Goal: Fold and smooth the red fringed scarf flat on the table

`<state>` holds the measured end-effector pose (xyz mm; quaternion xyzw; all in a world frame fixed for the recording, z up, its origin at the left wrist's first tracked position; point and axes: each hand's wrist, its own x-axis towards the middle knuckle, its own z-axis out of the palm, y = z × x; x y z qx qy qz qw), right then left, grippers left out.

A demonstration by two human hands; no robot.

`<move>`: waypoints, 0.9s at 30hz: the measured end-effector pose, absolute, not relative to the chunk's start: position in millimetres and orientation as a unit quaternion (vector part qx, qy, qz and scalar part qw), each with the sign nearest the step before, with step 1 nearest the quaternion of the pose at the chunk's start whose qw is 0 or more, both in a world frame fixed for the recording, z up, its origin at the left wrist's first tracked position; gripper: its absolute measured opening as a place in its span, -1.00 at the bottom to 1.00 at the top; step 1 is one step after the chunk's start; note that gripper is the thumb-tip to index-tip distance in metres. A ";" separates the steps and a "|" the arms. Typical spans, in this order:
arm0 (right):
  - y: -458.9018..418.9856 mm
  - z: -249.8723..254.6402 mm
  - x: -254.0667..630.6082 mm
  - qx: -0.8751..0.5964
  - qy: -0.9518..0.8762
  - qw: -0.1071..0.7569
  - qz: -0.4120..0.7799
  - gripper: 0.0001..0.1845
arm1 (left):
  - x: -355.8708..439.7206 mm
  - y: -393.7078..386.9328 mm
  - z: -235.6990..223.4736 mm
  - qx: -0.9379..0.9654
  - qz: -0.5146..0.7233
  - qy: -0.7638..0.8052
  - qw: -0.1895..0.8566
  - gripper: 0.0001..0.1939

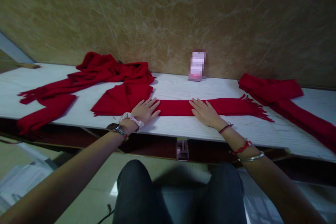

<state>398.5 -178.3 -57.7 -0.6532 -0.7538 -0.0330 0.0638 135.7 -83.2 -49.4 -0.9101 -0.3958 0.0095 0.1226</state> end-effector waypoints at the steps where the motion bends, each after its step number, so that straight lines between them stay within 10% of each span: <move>1: -178.2 -58.4 399.0 -0.652 -0.755 0.063 -0.035 -0.47 | 136.8 -84.9 -47.8 -0.908 0.013 -0.400 0.120 -0.50; 27: -148.5 -51.1 332.3 -0.616 -0.780 0.105 -0.020 -0.46 | 148.4 -80.2 -55.2 -0.940 -0.006 -0.329 0.094 -0.48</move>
